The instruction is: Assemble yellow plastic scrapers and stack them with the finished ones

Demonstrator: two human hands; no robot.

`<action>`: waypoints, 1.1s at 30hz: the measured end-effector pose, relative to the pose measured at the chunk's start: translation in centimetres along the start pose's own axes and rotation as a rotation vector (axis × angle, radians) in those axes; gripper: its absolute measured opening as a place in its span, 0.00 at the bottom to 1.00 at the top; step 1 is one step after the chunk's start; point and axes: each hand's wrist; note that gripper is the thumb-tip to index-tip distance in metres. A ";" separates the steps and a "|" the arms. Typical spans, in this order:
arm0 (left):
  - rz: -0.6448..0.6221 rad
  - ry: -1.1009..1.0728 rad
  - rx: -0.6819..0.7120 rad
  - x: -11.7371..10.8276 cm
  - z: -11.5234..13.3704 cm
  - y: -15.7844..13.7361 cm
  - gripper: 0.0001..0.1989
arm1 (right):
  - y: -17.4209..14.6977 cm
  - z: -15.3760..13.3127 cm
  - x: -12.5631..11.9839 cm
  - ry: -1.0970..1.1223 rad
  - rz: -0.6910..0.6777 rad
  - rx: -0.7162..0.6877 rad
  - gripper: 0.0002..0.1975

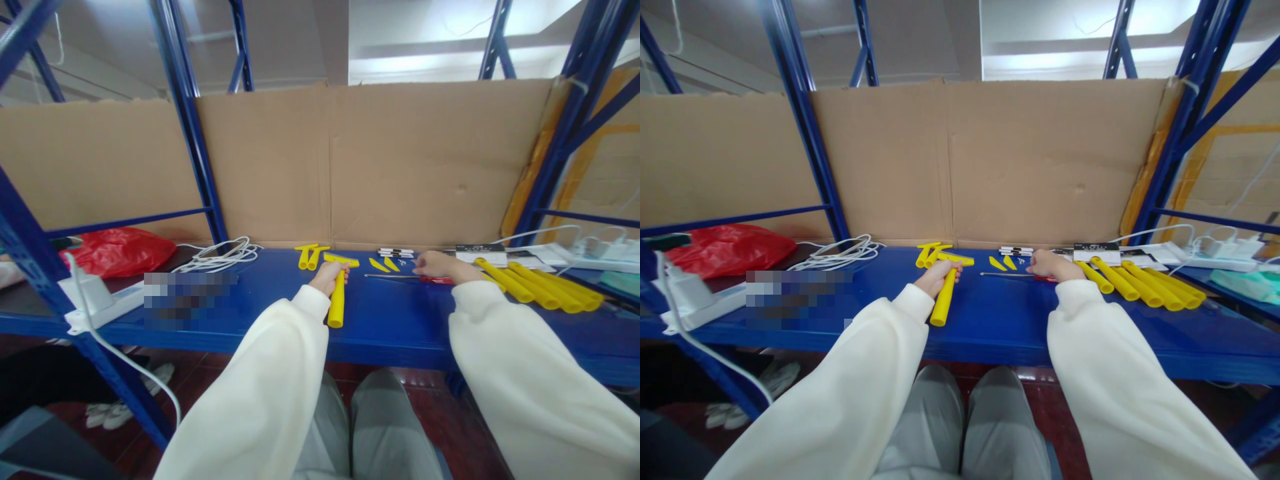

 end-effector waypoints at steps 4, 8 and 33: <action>0.072 0.035 -0.046 -0.4 0.5 -0.1 0.12 | -0.4 3.5 1.8 0.118 0.045 -0.026 0.07; 0.078 0.069 -0.026 -0.8 0.5 -0.3 0.11 | -1.2 3.7 2.5 0.174 0.007 0.026 0.07; 0.118 0.377 0.084 -1.0 -0.8 1.6 0.06 | -1.8 0.6 2.5 0.311 0.220 -0.165 0.04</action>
Point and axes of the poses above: each hand's wrist, its own y-axis towards the middle knuckle, its own x-axis out of the palm, z = x × y
